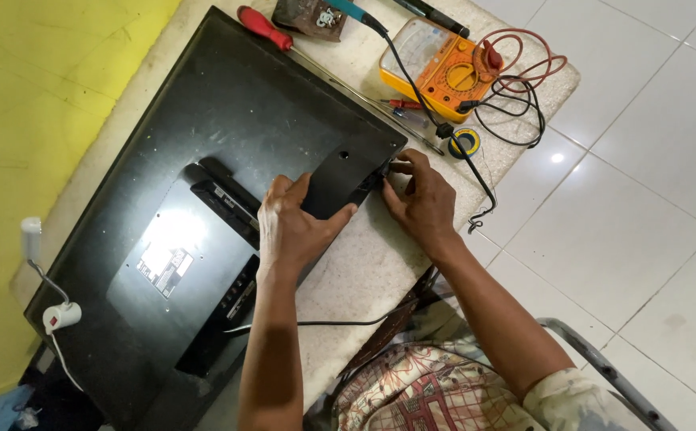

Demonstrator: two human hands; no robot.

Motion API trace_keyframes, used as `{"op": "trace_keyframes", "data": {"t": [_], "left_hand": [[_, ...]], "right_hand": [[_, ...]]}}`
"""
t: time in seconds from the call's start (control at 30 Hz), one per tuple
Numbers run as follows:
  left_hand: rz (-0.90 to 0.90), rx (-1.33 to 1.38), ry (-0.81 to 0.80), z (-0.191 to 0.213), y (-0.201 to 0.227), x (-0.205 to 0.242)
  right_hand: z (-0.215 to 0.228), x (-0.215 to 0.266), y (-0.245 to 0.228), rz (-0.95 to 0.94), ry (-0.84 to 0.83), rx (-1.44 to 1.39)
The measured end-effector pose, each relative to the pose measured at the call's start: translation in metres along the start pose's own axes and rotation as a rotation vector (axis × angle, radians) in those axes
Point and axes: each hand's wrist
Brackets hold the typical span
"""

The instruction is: The person works on the back of a flat-screen television placed on a workbench. They use a screwdriver to remove screws from the casing and manipulate the back panel, occasionally repositioning the television to access different areas.

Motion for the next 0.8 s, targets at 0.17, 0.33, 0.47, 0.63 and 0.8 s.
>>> {"op": "trace_keyframes", "data": {"t": [0.17, 0.33, 0.47, 0.63, 0.8], "left_hand": [[0.017, -0.03, -0.022, -0.006, -0.005, 0.007], [0.036, -0.063, -0.029, -0.007, -0.007, 0.012], [0.062, -0.07, -0.033, -0.009, -0.007, 0.015], [0.065, -0.099, -0.036, -0.016, -0.014, 0.019], [0.061, -0.083, -0.034, -0.017, -0.016, 0.018]], "right_hand": [[0.001, -0.001, 0.002, -0.006, 0.002, -0.023], [0.001, -0.001, 0.004, -0.005, -0.02, -0.045], [-0.002, 0.0, 0.015, -0.03, -0.029, -0.059], [-0.003, 0.0, 0.021, -0.094, -0.011, -0.126], [-0.001, -0.002, 0.025, -0.087, -0.013, -0.153]]}}
Point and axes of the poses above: each hand's wrist, its own x-axis away from the middle knuckle, its own z-axis out of the back of the hand, y = z × x, and after that the axes turned 11 degrees about -z, right-handed
